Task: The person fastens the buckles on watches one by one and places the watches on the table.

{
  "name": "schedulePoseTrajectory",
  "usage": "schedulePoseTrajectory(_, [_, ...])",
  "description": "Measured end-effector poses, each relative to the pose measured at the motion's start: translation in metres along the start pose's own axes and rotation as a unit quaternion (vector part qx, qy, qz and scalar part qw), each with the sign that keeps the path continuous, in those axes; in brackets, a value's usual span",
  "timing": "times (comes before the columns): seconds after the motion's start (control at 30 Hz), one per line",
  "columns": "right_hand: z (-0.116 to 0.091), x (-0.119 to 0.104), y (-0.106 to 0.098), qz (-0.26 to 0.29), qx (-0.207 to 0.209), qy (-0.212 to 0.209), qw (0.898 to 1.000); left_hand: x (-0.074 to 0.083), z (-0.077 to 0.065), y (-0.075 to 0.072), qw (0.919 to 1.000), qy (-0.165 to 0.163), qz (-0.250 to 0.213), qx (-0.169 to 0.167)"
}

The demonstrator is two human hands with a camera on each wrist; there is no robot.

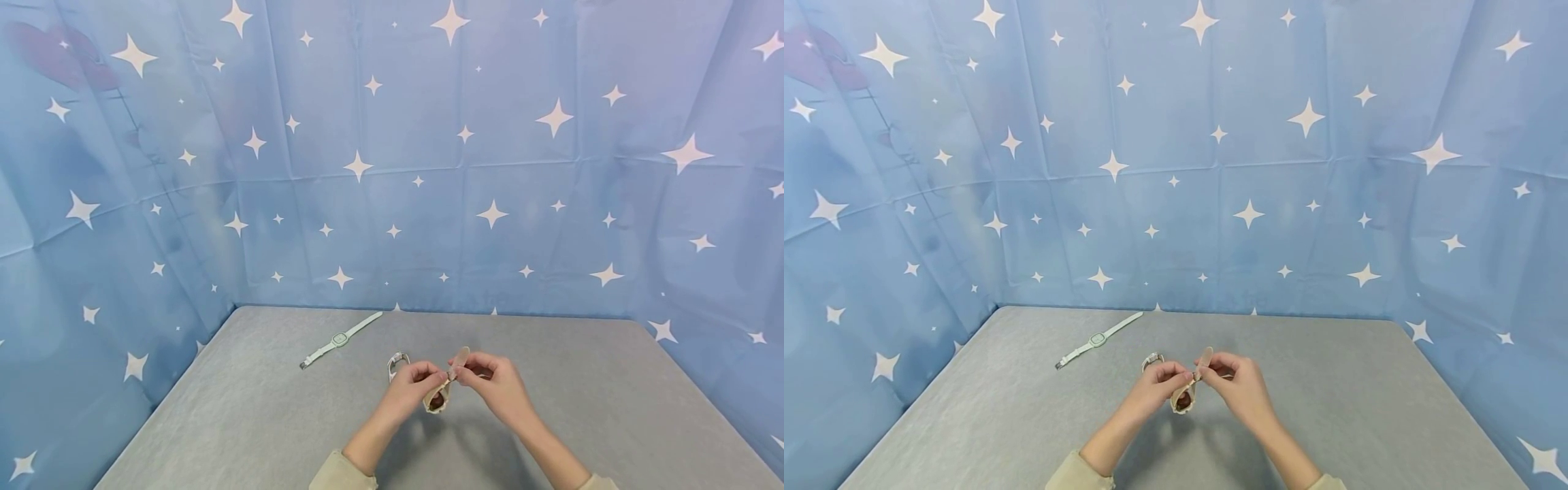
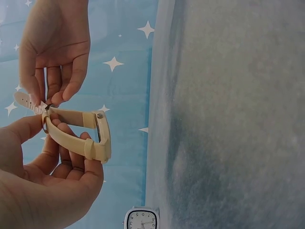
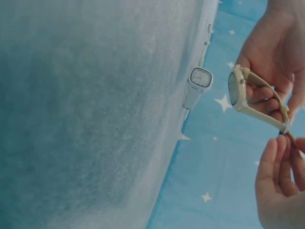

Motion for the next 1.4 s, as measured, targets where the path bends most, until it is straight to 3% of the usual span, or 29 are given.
schedulePoseTrajectory(0.23, [-0.001,-0.001,-0.001,0.008,-0.006,0.011,1.000,0.001,0.001,0.001,0.9991,-0.038,0.006,0.017])
schedulePoseTrajectory(1.03, [0.001,0.000,0.003,-0.021,-0.023,0.011,0.999,0.003,-0.001,-0.001,0.9981,-0.028,0.034,0.042])
schedulePoseTrajectory(1.4, [-0.002,-0.010,0.007,-0.084,-0.006,-0.079,0.993,0.004,-0.003,-0.001,0.9978,-0.019,0.046,0.044])
Point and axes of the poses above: each hand's wrist, its own z-axis towards the middle knuckle, its own y-axis out of the palm, x = y × z, the point moved 4 cm from there along z, towards the middle knuckle, and after that the axes turned 8 degrees about -y, right-handed, at the moved point
